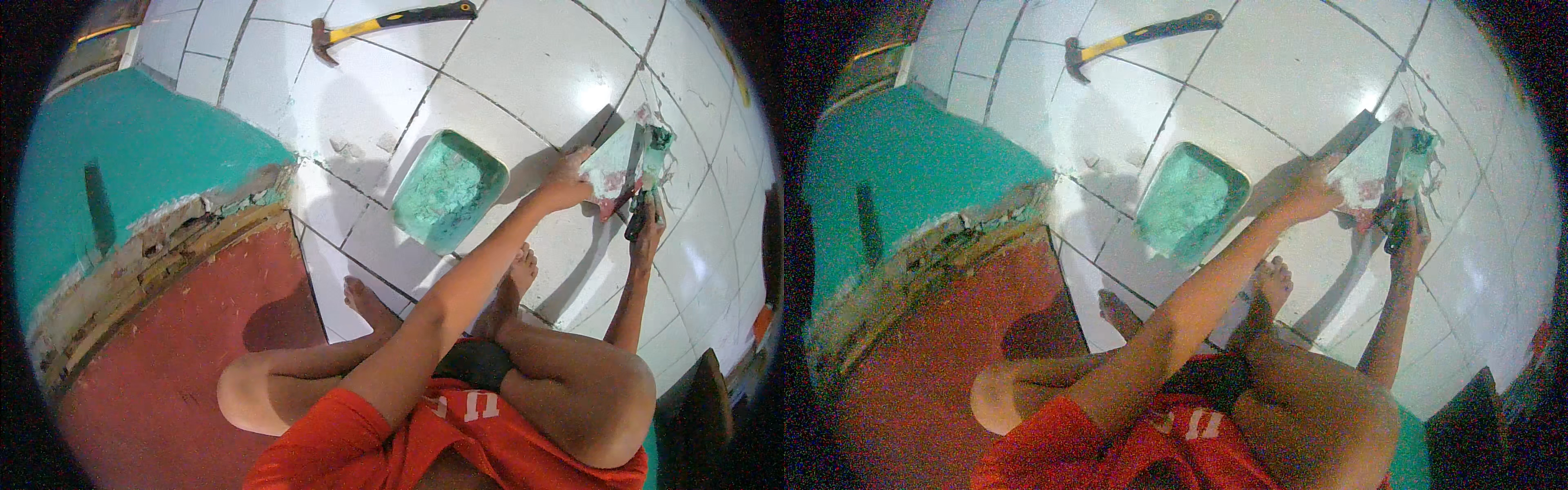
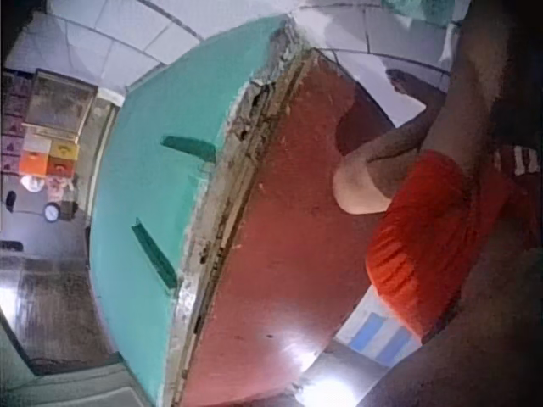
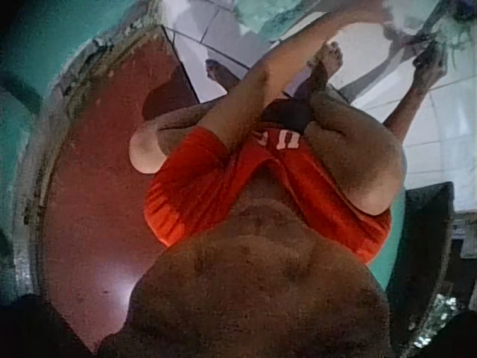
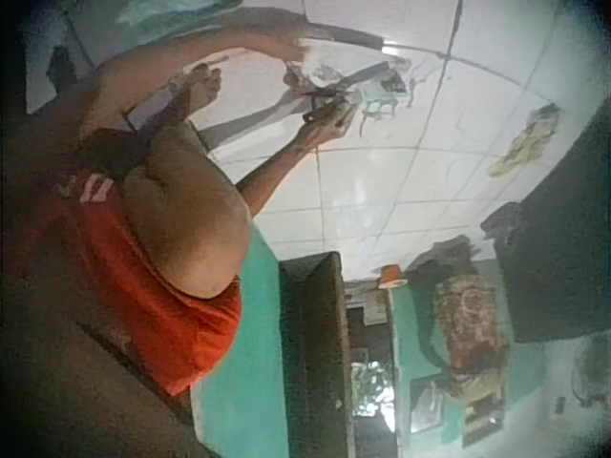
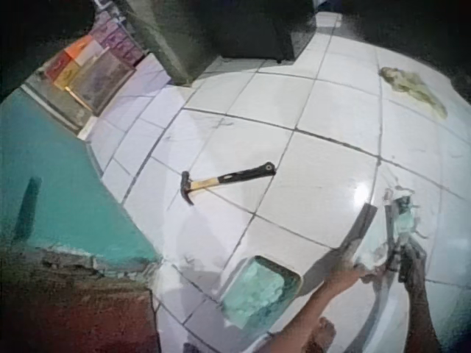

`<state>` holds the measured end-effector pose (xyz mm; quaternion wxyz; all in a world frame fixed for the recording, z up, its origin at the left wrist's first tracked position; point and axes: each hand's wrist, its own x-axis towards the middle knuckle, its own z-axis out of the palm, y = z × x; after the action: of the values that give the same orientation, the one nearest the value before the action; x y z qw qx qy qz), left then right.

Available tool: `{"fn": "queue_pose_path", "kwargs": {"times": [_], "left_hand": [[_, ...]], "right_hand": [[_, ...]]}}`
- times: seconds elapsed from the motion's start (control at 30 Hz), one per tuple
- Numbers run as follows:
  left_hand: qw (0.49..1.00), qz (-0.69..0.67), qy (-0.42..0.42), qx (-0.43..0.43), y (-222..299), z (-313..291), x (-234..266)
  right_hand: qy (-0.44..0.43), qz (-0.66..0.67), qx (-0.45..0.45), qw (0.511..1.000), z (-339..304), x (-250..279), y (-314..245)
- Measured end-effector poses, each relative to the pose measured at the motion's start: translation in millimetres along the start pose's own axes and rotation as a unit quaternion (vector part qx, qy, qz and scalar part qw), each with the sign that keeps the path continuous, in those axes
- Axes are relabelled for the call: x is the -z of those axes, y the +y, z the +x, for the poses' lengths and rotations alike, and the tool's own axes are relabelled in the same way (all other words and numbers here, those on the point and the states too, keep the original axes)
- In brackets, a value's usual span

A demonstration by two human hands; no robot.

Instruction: The person applies a green filler material to a damaged wall area using a putty knife and then scrapes a trowel to collect more filler from a container.

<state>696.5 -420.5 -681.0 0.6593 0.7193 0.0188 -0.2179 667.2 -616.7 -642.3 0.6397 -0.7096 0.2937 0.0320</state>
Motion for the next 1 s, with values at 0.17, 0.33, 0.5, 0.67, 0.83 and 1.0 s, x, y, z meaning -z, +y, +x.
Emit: {"fn": "queue_pose_path", "kwargs": {"times": [0.17,0.33,0.5,0.67,0.83,1.0], "left_hand": [[0.961,-0.264,-0.036,0.079,19,-38,52],[0.941,-0.334,0.045,-0.026,52,-79,130],[0.954,-0.291,0.068,-0.015,84,-124,201],[0.945,-0.307,0.111,0.02,72,-168,235],[0.858,-0.468,0.211,-0.018,49,-198,251],[0.714,-0.642,0.134,-0.246,9,-245,225]], "right_hand": [[-0.081,-0.074,0.074,0.991,-21,-6,-10],[-0.175,-0.113,0.146,0.967,-55,-44,-63],[-0.285,-0.156,0.27,0.907,-63,-72,-111],[-0.444,-0.223,0.137,0.857,-83,-125,-133],[-0.47,-0.095,0.159,0.863,-110,-183,-112],[-0.494,-0.13,0.103,0.854,-117,-223,-103]]}}
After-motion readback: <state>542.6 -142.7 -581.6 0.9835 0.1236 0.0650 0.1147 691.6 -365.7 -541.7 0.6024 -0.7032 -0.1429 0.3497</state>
